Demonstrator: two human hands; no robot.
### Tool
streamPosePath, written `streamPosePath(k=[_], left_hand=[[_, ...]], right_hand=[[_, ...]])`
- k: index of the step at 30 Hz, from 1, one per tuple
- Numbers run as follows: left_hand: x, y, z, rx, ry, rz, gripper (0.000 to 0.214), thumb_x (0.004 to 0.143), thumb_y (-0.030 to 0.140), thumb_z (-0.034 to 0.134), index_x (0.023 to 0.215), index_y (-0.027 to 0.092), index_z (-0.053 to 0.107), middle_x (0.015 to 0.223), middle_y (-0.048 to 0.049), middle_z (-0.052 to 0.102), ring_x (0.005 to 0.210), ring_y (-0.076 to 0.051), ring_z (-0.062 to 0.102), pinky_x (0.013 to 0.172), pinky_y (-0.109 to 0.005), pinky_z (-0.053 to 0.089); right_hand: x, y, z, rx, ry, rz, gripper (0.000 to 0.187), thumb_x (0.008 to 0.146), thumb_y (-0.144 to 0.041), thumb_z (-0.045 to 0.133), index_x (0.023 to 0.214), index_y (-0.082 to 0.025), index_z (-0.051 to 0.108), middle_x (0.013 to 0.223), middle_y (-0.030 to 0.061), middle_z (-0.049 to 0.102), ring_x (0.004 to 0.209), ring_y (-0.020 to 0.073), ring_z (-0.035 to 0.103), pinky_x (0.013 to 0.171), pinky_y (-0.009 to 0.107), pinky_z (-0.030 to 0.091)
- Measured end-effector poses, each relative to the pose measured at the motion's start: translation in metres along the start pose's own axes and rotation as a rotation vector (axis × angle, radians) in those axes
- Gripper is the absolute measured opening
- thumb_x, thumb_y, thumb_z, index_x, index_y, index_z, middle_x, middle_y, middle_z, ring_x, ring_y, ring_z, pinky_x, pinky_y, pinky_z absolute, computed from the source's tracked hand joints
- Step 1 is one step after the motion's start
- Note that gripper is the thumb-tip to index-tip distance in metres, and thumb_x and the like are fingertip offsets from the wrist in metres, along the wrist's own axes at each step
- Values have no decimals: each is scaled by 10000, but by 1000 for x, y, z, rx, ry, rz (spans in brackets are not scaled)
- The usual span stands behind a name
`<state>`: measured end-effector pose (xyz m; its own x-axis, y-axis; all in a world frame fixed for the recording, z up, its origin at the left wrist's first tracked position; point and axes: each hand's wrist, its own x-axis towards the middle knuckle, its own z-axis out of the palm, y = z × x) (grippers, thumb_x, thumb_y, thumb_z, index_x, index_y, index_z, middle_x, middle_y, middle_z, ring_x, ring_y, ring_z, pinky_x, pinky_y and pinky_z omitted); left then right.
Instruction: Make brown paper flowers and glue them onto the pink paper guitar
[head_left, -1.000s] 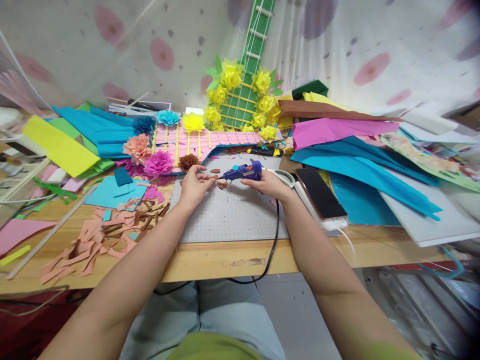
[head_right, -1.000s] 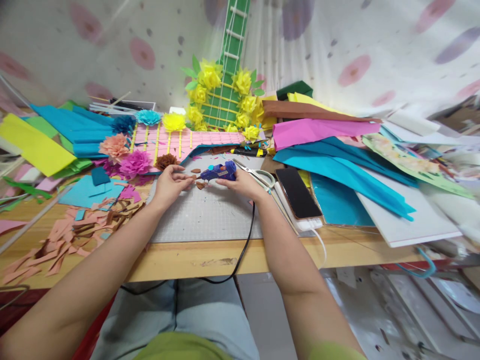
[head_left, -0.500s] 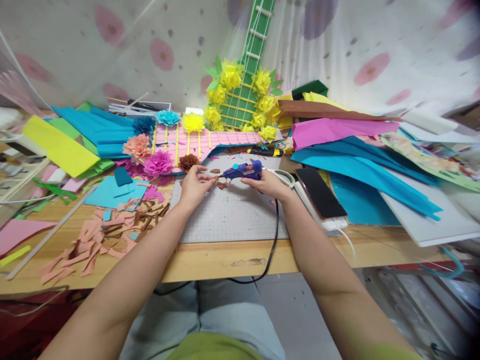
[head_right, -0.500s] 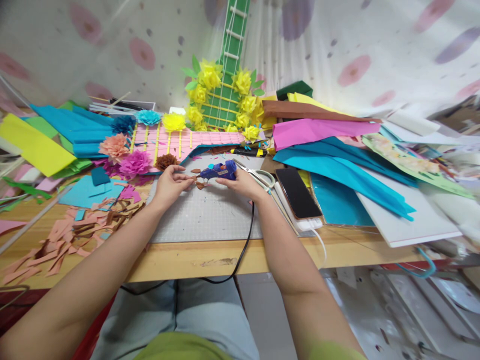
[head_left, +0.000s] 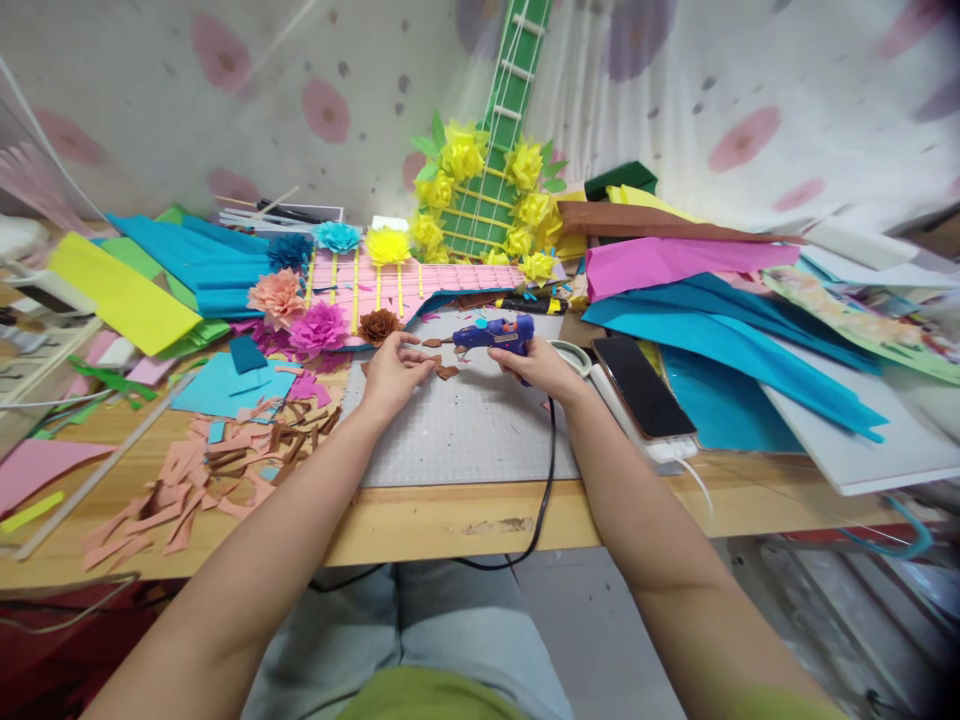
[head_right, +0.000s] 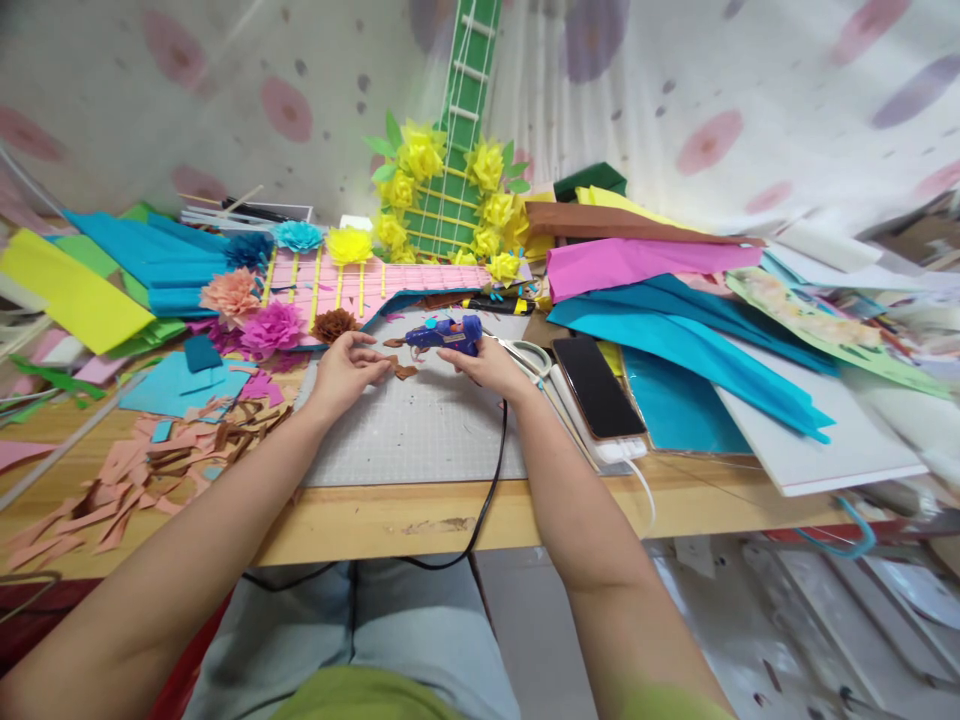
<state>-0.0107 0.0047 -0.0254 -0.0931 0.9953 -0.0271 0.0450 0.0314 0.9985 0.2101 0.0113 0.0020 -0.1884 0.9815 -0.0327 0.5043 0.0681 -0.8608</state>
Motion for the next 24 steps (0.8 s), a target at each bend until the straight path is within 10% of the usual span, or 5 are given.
streamPosePath(k=[7, 13, 24], left_hand=[[0, 12, -8, -25, 10, 232, 317, 620, 208, 702, 870, 192, 508, 745, 18, 635, 596, -107, 637, 557, -214, 492], [9, 46, -50, -89, 406, 427, 347, 624, 257, 733, 867, 227, 488, 814, 9, 633, 786, -135, 648, 622, -219, 529], [12, 47, -105, -174, 477, 198, 416, 501, 149, 731, 795, 216, 445, 695, 40, 619, 677, -120, 641, 552, -198, 509]], right_hand=[[12, 15, 12, 95, 300, 110, 456, 731, -609, 563, 676, -160, 620, 480, -5, 522, 453, 116, 480, 514, 255, 392], [15, 16, 19, -172, 375, 101, 539, 715, -620, 587, 932, -135, 678, 799, 118, 696, 790, 246, 651, 738, 347, 480], [17, 18, 22, -222, 456, 26, 591, 730, -556, 614, 1148, -142, 564, 1061, 150, 656, 979, 273, 616, 841, 402, 469]])
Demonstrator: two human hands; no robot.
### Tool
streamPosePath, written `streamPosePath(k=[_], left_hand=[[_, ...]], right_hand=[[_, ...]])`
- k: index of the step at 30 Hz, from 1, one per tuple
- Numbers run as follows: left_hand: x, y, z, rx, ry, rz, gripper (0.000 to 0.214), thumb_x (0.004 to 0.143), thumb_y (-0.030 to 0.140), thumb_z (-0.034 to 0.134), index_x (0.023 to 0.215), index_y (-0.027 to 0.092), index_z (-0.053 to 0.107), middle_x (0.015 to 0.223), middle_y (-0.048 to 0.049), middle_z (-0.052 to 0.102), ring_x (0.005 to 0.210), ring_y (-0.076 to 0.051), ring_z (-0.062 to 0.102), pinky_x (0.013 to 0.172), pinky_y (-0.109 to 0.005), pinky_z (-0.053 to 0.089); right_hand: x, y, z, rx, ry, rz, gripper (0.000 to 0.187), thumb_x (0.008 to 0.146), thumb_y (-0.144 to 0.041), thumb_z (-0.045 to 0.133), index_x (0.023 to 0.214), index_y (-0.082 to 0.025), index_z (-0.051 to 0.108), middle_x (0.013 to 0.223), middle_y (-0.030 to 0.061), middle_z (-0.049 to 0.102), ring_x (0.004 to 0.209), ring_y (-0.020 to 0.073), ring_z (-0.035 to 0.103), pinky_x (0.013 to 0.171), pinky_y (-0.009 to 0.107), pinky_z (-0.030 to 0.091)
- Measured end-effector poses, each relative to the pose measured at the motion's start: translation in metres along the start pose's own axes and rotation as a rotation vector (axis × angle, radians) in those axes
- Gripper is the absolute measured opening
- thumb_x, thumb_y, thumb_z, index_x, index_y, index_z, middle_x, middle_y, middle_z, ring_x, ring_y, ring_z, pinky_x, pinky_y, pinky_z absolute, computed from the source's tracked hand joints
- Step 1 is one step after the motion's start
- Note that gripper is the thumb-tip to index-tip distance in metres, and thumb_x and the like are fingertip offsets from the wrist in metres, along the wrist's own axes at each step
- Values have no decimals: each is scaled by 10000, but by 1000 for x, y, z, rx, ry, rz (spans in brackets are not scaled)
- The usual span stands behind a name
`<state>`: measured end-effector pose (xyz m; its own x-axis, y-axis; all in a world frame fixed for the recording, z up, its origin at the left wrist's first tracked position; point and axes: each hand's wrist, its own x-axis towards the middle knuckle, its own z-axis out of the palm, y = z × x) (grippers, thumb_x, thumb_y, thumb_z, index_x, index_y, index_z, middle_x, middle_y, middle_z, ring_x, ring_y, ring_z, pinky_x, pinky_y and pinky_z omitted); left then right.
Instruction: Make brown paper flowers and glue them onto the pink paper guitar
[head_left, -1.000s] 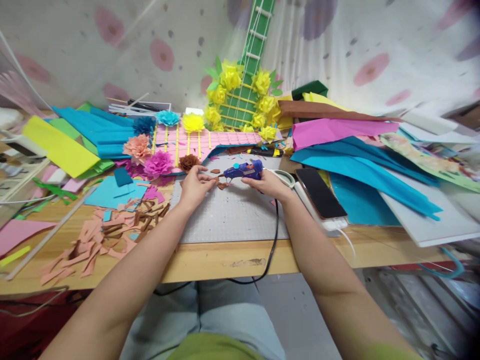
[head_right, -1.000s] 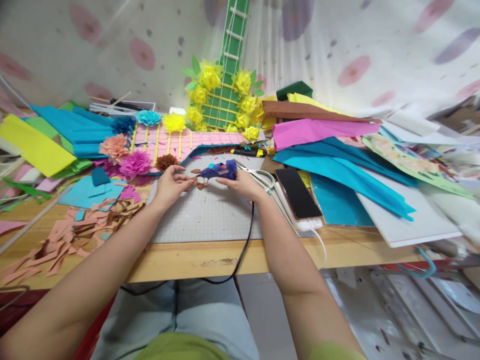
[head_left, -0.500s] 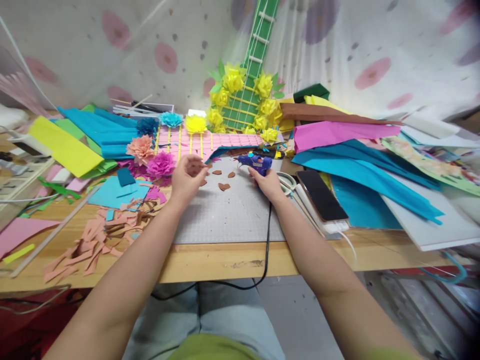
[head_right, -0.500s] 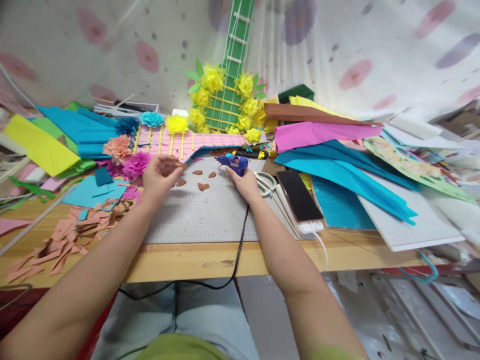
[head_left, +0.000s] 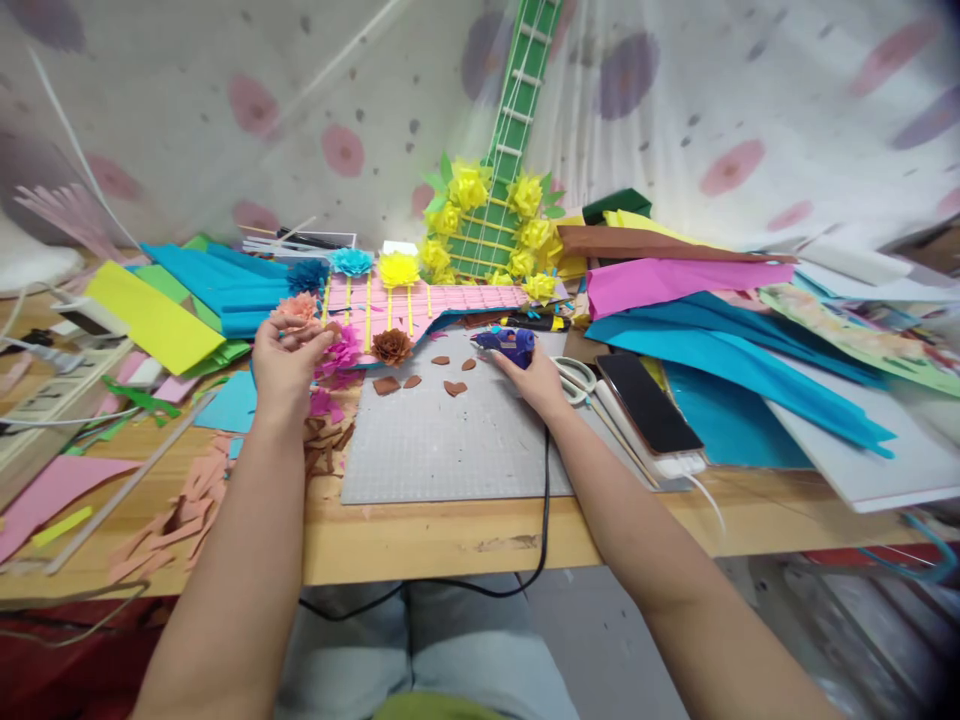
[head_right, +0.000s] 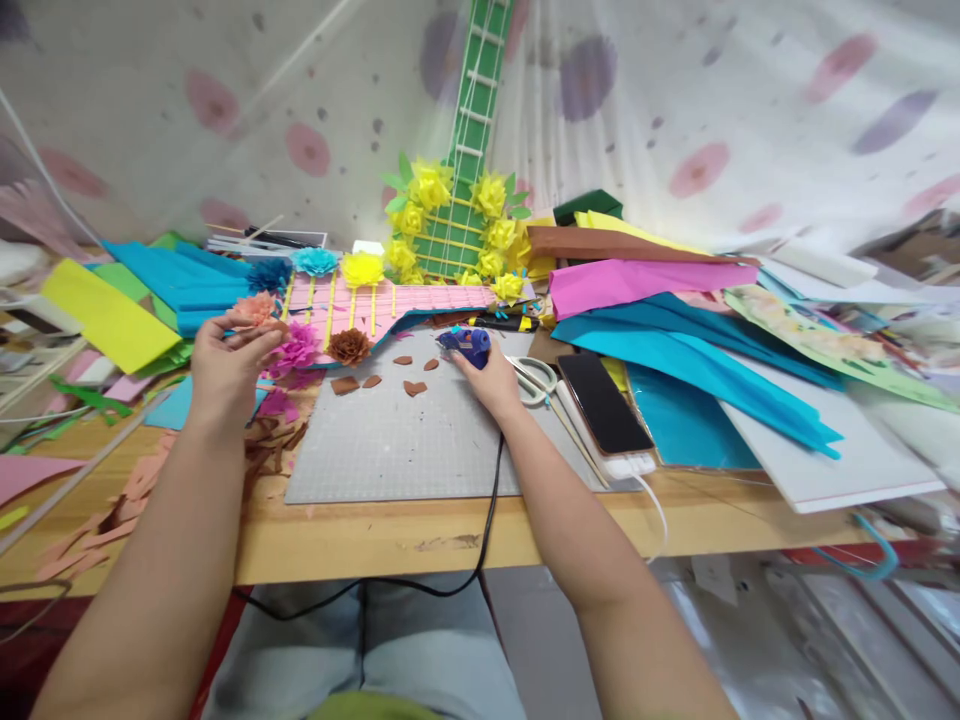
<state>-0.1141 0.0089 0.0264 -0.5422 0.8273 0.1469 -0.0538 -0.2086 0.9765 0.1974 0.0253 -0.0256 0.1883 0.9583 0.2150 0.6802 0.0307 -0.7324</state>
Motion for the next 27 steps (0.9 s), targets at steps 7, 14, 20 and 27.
streamPosePath(k=[7, 14, 20, 27], left_hand=[[-16, -8, 10, 143, -82, -46, 406, 470, 126, 723, 750, 199, 439, 625, 43, 605, 609, -113, 624, 537, -189, 486], [-14, -19, 7, 202, -79, -23, 388, 481, 164, 724, 757, 204, 453, 644, 41, 604, 606, -116, 605, 540, -205, 478], [-19, -18, 10, 170, -112, -84, 372, 520, 206, 722, 764, 206, 440, 634, 48, 581, 549, -113, 595, 491, -199, 453], [-27, -24, 14, 286, -203, -205, 465, 556, 256, 747, 856, 225, 393, 619, 52, 604, 396, -99, 513, 403, -198, 379]], right_hand=[[-13, -21, -12, -73, 450, -331, 491, 812, -490, 521, 1168, -158, 458, 1115, 156, 535, 1051, 260, 515, 900, 435, 438], [-19, -81, 35, -129, 57, -619, 550, 748, -395, 602, 1223, -175, 433, 1212, 151, 475, 1171, 300, 418, 1011, 479, 345], [-5, -111, 91, -176, -120, -719, 698, 687, -392, 681, 1291, -165, 416, 1297, 162, 434, 1218, 300, 390, 1052, 455, 307], [6, -109, 101, -121, -65, -648, 658, 718, -354, 641, 1305, -176, 404, 1301, 164, 430, 1228, 303, 385, 1053, 470, 299]])
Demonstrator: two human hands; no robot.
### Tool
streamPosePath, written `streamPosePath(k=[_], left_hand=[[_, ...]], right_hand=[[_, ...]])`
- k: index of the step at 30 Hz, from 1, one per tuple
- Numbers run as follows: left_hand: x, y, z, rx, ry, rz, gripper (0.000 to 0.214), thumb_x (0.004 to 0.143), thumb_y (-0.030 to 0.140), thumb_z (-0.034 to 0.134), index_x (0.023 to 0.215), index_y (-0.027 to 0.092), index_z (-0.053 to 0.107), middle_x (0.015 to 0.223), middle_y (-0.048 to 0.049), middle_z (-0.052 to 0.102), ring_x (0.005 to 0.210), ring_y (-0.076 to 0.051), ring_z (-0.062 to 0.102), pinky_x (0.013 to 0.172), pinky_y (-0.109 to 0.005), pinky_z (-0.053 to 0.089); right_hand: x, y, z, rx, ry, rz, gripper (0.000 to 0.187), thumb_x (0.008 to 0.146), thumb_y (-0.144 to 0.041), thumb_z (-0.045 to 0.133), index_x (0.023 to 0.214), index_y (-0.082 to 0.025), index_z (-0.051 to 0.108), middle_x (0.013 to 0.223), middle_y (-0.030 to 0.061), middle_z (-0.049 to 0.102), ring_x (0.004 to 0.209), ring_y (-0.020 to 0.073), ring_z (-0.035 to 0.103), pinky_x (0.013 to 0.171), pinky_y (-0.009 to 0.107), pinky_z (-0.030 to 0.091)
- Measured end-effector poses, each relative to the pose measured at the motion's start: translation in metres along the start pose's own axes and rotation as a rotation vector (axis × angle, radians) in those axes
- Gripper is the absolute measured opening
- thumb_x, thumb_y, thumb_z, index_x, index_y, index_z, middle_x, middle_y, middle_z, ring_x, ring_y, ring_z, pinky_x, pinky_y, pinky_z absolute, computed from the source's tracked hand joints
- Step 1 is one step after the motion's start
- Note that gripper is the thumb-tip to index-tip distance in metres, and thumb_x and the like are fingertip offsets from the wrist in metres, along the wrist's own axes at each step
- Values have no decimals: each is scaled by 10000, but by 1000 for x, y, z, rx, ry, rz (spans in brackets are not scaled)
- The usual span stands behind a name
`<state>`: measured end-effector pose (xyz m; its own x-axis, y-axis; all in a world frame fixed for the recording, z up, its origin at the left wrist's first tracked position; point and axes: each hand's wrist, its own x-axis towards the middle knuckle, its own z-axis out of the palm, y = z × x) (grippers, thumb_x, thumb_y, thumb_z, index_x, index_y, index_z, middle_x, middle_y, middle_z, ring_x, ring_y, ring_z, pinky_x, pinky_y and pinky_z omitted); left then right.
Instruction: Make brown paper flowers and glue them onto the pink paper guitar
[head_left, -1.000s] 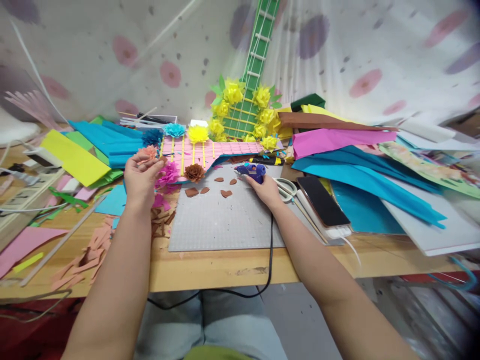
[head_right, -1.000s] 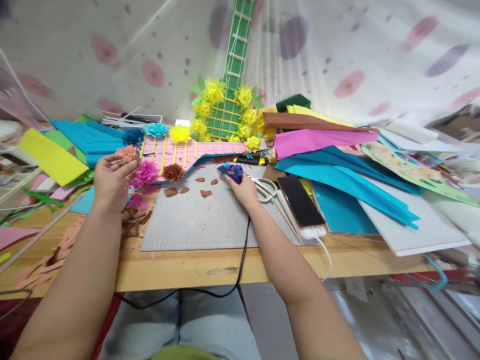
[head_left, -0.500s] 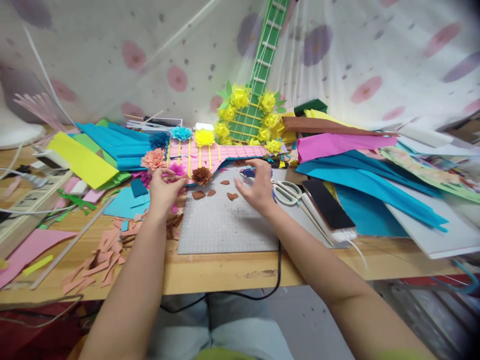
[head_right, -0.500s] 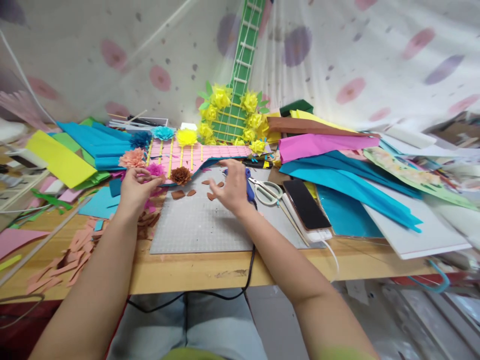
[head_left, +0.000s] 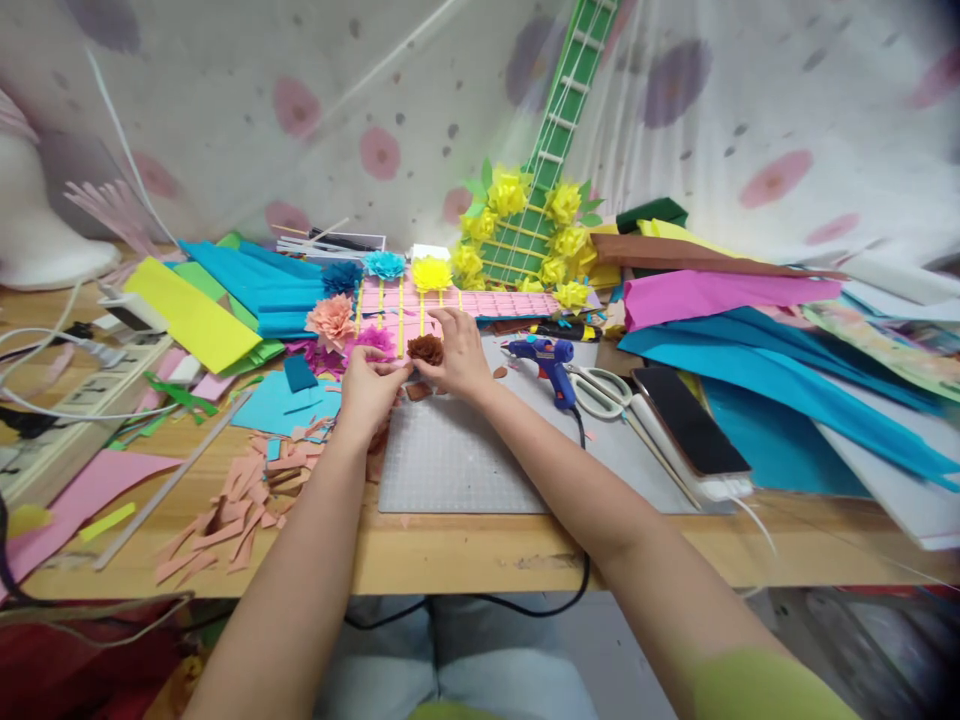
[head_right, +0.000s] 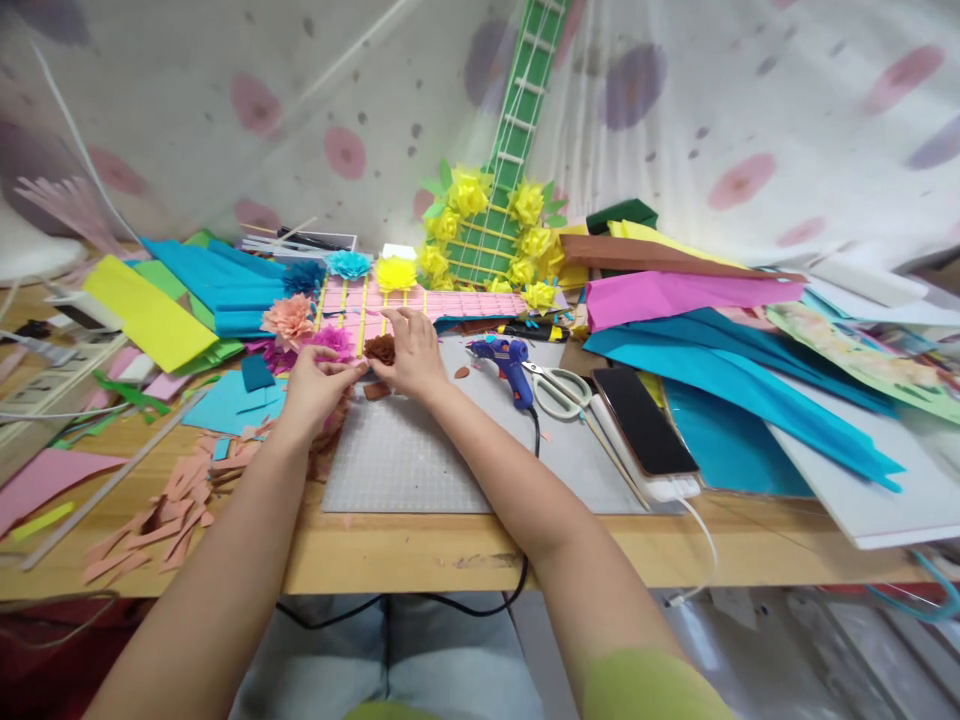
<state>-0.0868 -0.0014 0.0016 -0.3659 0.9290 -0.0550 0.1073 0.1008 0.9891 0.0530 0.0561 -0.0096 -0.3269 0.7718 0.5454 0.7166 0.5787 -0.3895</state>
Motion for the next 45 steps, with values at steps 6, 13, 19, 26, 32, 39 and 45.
streamPosePath(k=[6, 13, 19, 26, 32, 39, 45], left_hand=[[0, -10, 5, 152, 57, 134, 383, 577, 162, 702, 853, 232, 447, 613, 61, 589, 526, -122, 589, 516, -221, 458], [0, -10, 14, -51, 12, -11, 376, 595, 119, 638, 870, 220, 402, 593, 57, 588, 553, -168, 648, 467, -248, 509], [-3, -6, 25, -149, 39, -87, 383, 597, 105, 625, 872, 205, 378, 562, 61, 587, 520, -172, 655, 461, -248, 524], [-3, -12, 28, -97, 60, -55, 427, 612, 140, 641, 937, 212, 374, 568, 71, 593, 487, -172, 645, 470, -262, 526], [-5, -15, 25, 124, 127, 34, 450, 635, 157, 640, 1001, 208, 383, 625, 58, 603, 490, -158, 635, 477, -242, 492], [-3, -18, 25, 163, 192, 69, 520, 633, 183, 666, 1059, 195, 369, 608, 65, 587, 475, -163, 621, 474, -261, 476], [-1, -18, 27, 137, 239, 41, 550, 608, 209, 694, 1064, 181, 388, 602, 73, 571, 408, -134, 564, 443, -257, 454]], right_hand=[[0, 8, 4, 77, 15, 67, 660, 715, -364, 645, 1299, -181, 399, 1289, 152, 450, 1226, 305, 377, 1042, 481, 316], [0, 9, 3, 105, -18, 87, 616, 723, -364, 650, 1264, -169, 428, 1276, 150, 461, 1213, 294, 386, 1046, 458, 316], [0, 10, 5, 91, -39, 98, 621, 725, -370, 642, 1268, -158, 427, 1294, 161, 444, 1227, 294, 364, 1057, 457, 300], [1, 10, 6, 91, -39, 100, 600, 736, -383, 636, 1264, -181, 435, 1275, 153, 435, 1224, 302, 352, 1043, 484, 311], [0, 10, 8, 155, 2, 118, 569, 699, -353, 672, 1205, -183, 474, 1253, 147, 437, 1209, 298, 371, 1041, 480, 326], [1, 11, 8, 156, 0, 123, 565, 691, -347, 687, 1189, -176, 482, 1248, 150, 432, 1200, 295, 376, 1042, 475, 330], [-1, 9, 7, 155, -10, 126, 527, 703, -343, 675, 1170, -181, 493, 1236, 146, 426, 1198, 293, 373, 1044, 475, 328]])
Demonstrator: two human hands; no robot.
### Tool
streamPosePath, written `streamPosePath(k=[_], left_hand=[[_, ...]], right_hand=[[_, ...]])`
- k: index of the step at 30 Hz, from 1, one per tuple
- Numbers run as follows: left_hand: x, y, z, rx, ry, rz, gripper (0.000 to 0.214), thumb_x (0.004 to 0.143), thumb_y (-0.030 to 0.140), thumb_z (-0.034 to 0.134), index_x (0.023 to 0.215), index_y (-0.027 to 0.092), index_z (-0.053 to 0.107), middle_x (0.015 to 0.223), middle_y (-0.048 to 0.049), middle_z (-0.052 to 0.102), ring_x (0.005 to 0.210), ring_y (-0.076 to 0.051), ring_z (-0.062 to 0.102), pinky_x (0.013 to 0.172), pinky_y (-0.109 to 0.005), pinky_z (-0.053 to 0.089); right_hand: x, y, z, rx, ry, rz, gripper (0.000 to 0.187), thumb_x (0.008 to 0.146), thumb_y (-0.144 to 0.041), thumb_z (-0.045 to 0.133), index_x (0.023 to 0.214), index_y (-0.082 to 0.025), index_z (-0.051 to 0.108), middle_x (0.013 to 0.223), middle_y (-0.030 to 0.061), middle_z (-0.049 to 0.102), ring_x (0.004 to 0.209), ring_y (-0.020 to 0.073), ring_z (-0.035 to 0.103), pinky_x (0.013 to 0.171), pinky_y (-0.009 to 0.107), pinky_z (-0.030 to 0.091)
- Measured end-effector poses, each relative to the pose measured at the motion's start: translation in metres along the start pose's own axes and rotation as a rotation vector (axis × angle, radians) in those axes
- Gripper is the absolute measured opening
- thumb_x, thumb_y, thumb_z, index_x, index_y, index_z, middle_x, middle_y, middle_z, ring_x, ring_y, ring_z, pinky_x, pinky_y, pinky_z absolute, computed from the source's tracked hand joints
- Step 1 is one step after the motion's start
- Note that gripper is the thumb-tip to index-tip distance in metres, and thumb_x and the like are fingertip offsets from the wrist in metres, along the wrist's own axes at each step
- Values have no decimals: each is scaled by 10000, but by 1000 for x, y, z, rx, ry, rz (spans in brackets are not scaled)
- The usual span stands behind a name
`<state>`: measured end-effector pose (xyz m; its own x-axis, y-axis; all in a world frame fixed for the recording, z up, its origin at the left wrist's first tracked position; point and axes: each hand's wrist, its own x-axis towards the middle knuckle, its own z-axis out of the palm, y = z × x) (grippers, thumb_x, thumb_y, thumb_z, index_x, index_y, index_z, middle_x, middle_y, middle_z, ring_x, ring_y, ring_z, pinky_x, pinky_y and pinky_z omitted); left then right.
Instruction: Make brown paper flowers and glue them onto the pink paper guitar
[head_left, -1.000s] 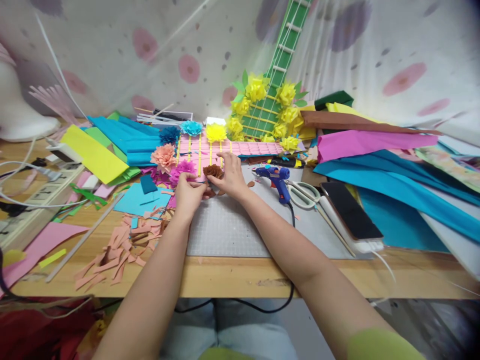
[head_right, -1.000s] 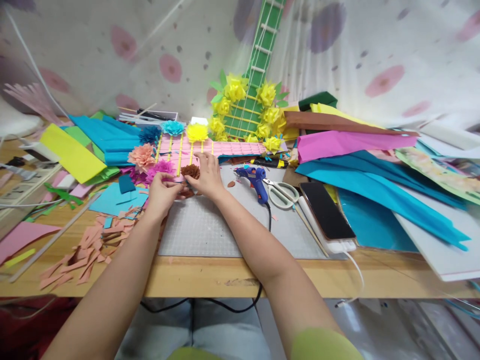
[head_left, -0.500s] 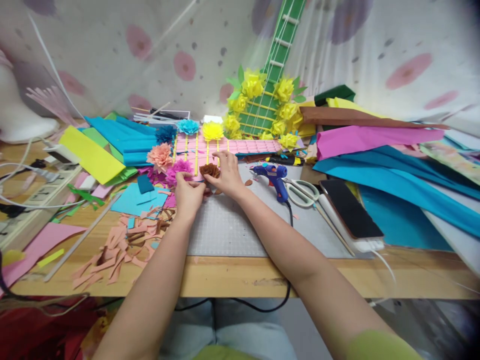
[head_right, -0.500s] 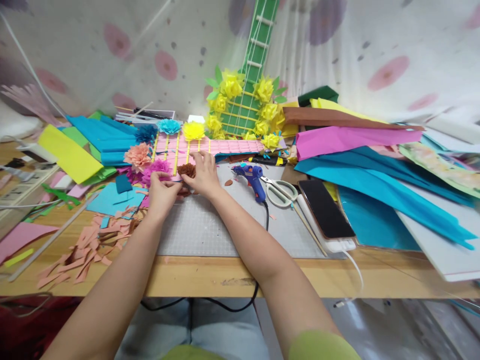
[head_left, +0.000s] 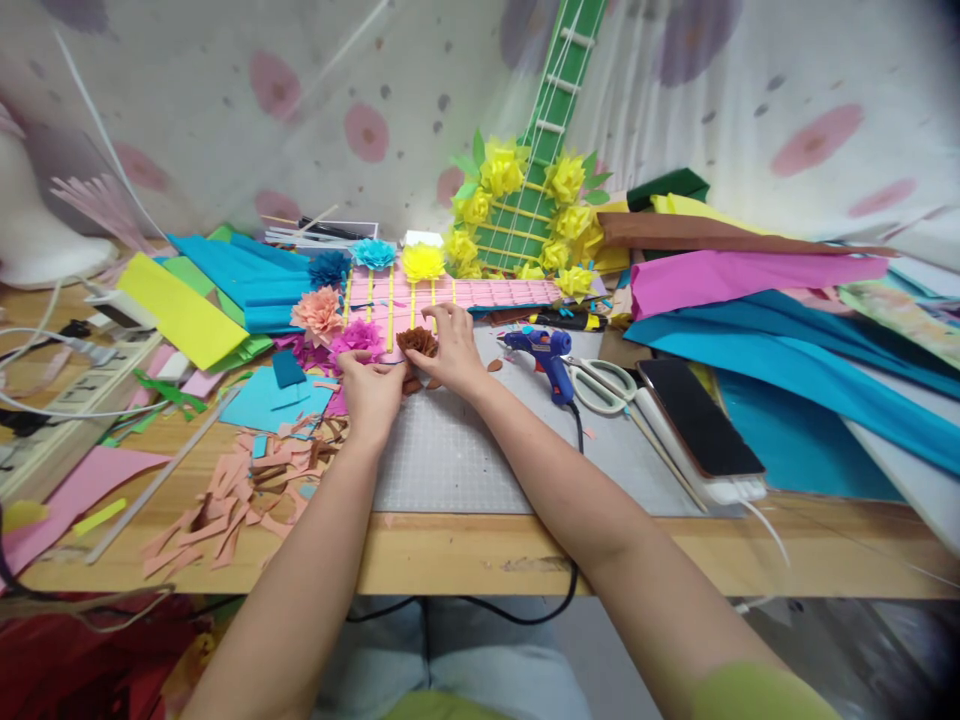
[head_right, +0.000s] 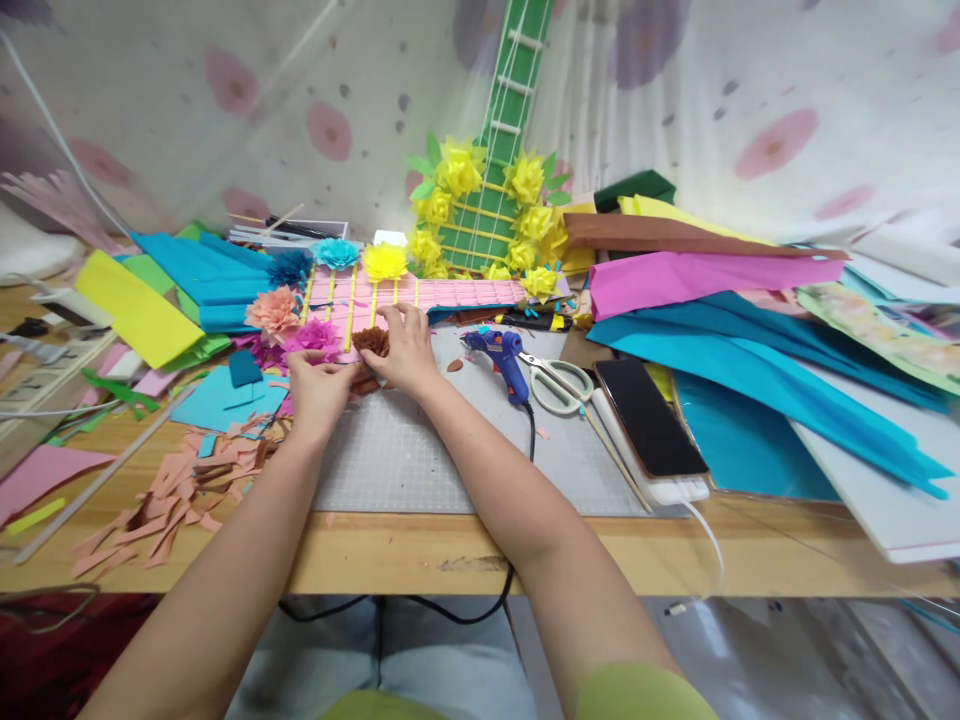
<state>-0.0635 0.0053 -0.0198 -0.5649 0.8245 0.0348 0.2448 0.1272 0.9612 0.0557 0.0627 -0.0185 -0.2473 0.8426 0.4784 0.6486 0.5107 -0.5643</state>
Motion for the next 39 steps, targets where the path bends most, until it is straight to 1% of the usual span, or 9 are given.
streamPosePath(k=[4, 8, 11, 16, 19, 27, 30, 33, 39], left_hand=[[-1, 0, -2, -16, -22, 3, 541, 621, 203, 687, 1077, 182, 397, 611, 75, 575, 409, -123, 560, 450, -246, 457], [0, -1, -1, -31, -4, 34, 522, 621, 143, 676, 1072, 179, 416, 658, 53, 595, 554, -134, 636, 565, -249, 511], [1, -1, 1, -57, -6, 25, 507, 608, 109, 676, 1038, 182, 418, 667, 42, 600, 615, -147, 659, 615, -263, 531], [-2, 3, 4, -257, -64, -73, 490, 623, 103, 660, 1002, 206, 366, 638, 61, 585, 546, -155, 654, 567, -288, 553], [-2, 3, 6, -341, -70, -115, 482, 613, 96, 661, 952, 217, 340, 629, 74, 578, 503, -146, 643, 536, -277, 554], [2, -2, 9, -384, -54, -123, 452, 621, 61, 636, 898, 214, 312, 642, 72, 586, 472, -136, 637, 525, -279, 566], [1, 1, 8, -380, -49, -147, 425, 660, 99, 639, 914, 209, 316, 680, 43, 611, 479, -147, 646, 529, -299, 573], [0, 5, 6, -374, -54, -179, 356, 721, 121, 592, 932, 206, 318, 711, 13, 629, 488, -157, 656, 547, -328, 581], [-2, 10, 4, -357, -35, -187, 281, 774, 130, 525, 968, 204, 336, 722, -3, 639, 497, -163, 660, 559, -344, 584]], right_hand=[[0, -1, -1, 4, -4, 3, 514, 706, -336, 672, 1167, -188, 499, 1232, 141, 425, 1201, 293, 370, 1045, 481, 328], [0, -2, -2, 6, -12, 17, 522, 697, -321, 677, 1167, -168, 508, 1231, 147, 423, 1196, 291, 372, 1050, 466, 329], [-1, -2, -1, 7, -11, 19, 525, 695, -323, 677, 1170, -174, 507, 1237, 144, 421, 1199, 292, 371, 1046, 470, 332], [-1, -1, -1, 4, -9, 12, 517, 703, -327, 669, 1173, -181, 509, 1239, 143, 426, 1206, 291, 368, 1047, 469, 329], [-1, -2, -2, -1, -20, 18, 524, 705, -324, 668, 1179, -170, 509, 1243, 148, 423, 1205, 287, 367, 1054, 457, 324], [-1, -2, -2, -18, -38, 25, 517, 722, -335, 651, 1189, -175, 496, 1256, 148, 408, 1217, 284, 351, 1057, 463, 313], [-1, -1, -2, -14, -36, 24, 513, 723, -345, 649, 1185, -186, 495, 1257, 147, 410, 1214, 286, 356, 1050, 478, 317], [-1, -1, -2, -4, -28, 22, 506, 717, -340, 654, 1174, -183, 505, 1249, 147, 417, 1208, 285, 364, 1050, 469, 322], [-2, -1, -3, -10, -30, 21, 492, 720, -340, 656, 1165, -195, 502, 1250, 144, 420, 1205, 288, 372, 1042, 485, 332]])
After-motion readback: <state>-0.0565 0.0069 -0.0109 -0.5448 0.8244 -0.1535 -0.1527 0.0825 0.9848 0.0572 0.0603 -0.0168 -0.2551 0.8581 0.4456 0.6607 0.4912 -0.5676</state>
